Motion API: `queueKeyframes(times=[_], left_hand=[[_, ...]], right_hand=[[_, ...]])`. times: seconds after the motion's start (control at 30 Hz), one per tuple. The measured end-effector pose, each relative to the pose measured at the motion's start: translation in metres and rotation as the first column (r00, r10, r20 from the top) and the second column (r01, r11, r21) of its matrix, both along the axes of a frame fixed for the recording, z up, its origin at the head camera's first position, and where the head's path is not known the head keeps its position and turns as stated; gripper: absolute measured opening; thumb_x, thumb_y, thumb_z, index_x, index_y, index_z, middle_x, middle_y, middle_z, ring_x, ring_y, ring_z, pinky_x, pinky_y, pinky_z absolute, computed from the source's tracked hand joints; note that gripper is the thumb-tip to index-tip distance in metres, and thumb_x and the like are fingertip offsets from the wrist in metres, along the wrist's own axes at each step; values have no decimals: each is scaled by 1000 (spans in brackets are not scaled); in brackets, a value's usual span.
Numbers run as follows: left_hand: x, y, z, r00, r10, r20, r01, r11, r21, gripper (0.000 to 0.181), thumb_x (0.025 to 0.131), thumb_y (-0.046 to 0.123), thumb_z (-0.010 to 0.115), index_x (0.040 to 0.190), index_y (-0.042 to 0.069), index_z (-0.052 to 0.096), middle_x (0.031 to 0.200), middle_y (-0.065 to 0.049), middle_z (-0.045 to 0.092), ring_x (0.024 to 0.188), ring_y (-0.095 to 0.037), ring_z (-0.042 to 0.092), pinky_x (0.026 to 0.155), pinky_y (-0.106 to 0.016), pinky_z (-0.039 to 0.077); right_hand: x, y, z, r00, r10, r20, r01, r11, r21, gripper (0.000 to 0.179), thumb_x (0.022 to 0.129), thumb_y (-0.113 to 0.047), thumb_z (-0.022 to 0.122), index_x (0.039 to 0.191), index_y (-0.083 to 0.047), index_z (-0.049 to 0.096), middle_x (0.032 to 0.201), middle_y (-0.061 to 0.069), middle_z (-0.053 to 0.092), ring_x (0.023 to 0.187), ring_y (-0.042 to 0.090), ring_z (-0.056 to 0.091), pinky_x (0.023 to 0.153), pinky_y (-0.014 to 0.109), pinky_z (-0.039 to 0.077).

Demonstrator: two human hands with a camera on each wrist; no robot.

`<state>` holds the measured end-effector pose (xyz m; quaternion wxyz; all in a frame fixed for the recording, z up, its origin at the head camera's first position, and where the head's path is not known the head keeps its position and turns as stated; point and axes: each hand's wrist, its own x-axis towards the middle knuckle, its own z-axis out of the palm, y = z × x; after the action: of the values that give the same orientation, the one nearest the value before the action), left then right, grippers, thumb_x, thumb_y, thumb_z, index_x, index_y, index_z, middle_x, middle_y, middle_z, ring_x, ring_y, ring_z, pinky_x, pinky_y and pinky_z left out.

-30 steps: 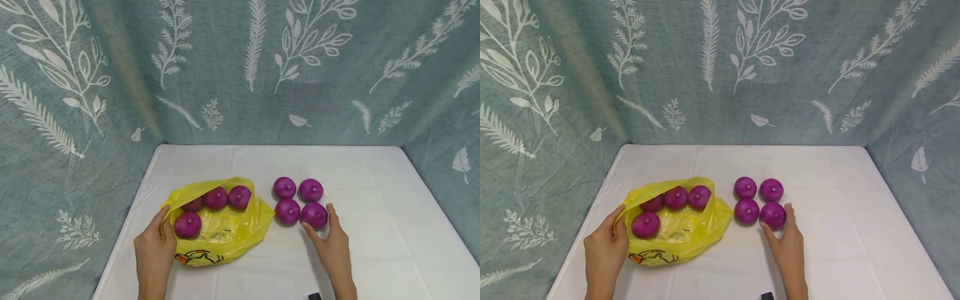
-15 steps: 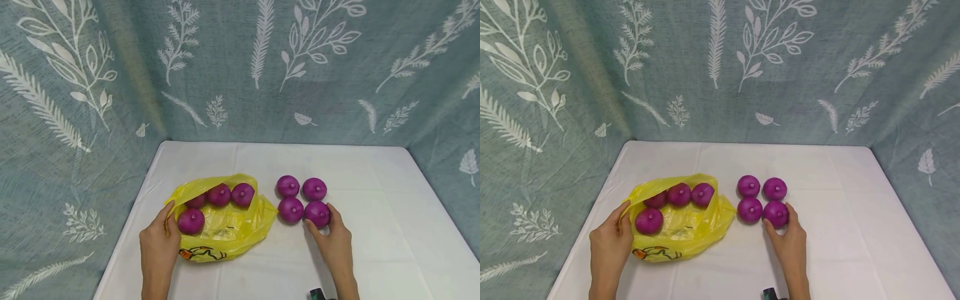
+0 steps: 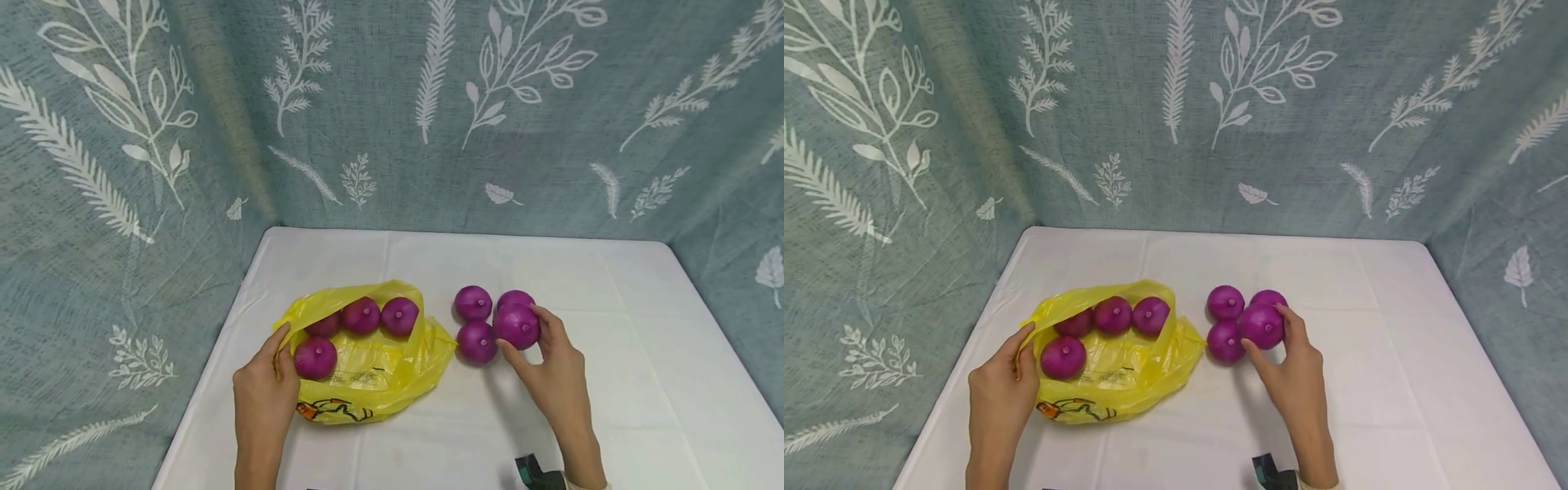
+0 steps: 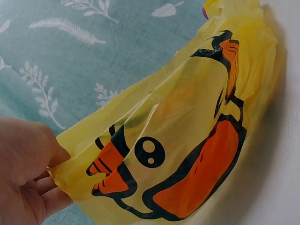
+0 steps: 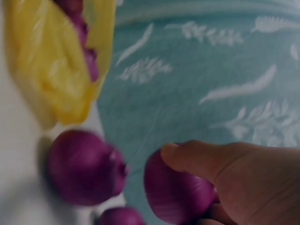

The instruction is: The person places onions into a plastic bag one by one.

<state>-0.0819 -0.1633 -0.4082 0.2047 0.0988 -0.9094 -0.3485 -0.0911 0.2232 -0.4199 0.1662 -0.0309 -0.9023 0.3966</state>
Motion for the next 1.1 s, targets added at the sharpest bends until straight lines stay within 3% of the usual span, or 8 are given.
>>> queueKeyframes(times=[0.17,0.37,0.47,0.53,0.63,0.77,0.97,1.1], left_hand=[[0,-2,-2,1000,2,-17,-2,1000,-7,37,103,1,60,138,3,70,107,-29,75,55,-18,45,48,-29,38],[1,-3,-3,1000,8,-11,-8,1000,-11,37,103,1,60,138,3,69,110,-29,75,56,-19,47,48,-29,39],[2,-4,-3,1000,9,-11,-9,1000,-9,37,103,1,60,138,3,69,107,-30,75,54,-18,44,46,-29,36],[2,-4,-3,1000,9,-16,-9,1000,-9,37,103,1,60,139,3,69,105,-30,75,52,-17,42,46,-28,35],[3,-4,-3,1000,11,-14,-11,1000,-8,37,103,1,59,139,3,69,106,-30,75,52,-17,41,46,-28,35],[3,-3,-3,1000,11,-12,-11,1000,-7,38,103,1,59,139,4,69,90,-27,75,50,-14,38,44,-28,33],[2,-2,-3,1000,4,-30,-5,1000,-17,38,102,0,60,138,4,70,73,-18,71,48,-12,36,42,-28,32],[2,-2,-3,999,8,-31,-9,1000,-26,38,102,0,60,138,4,70,64,-11,65,47,-11,35,42,-28,32]], right_hand=[[-10,-18,15,993,117,-1,-117,993,-26,79,84,-23,93,150,-7,52,145,20,64,133,35,61,102,44,51],[-22,-47,26,973,230,12,-230,973,6,81,81,-22,95,151,-15,56,142,16,67,127,34,67,101,52,55],[-26,-64,29,959,283,30,-284,958,37,80,82,-26,94,152,-20,57,127,10,75,94,26,75,84,42,62],[-28,-75,29,945,324,34,-325,944,46,79,82,-29,94,152,-21,57,106,4,77,71,18,65,67,33,58],[-29,-90,29,922,386,34,-387,921,30,78,83,-32,93,152,-22,57,109,-1,77,76,14,67,70,31,58],[-29,-107,31,896,443,34,-443,897,2,76,84,-30,92,151,-22,58,139,0,70,121,18,69,102,42,56],[-31,-127,34,873,483,59,-485,874,17,76,85,-31,91,152,-27,55,120,0,77,98,12,72,91,37,59],[-34,-140,22,850,517,99,-519,855,2,76,86,-29,91,153,-23,54,113,2,78,92,13,69,84,35,59]])
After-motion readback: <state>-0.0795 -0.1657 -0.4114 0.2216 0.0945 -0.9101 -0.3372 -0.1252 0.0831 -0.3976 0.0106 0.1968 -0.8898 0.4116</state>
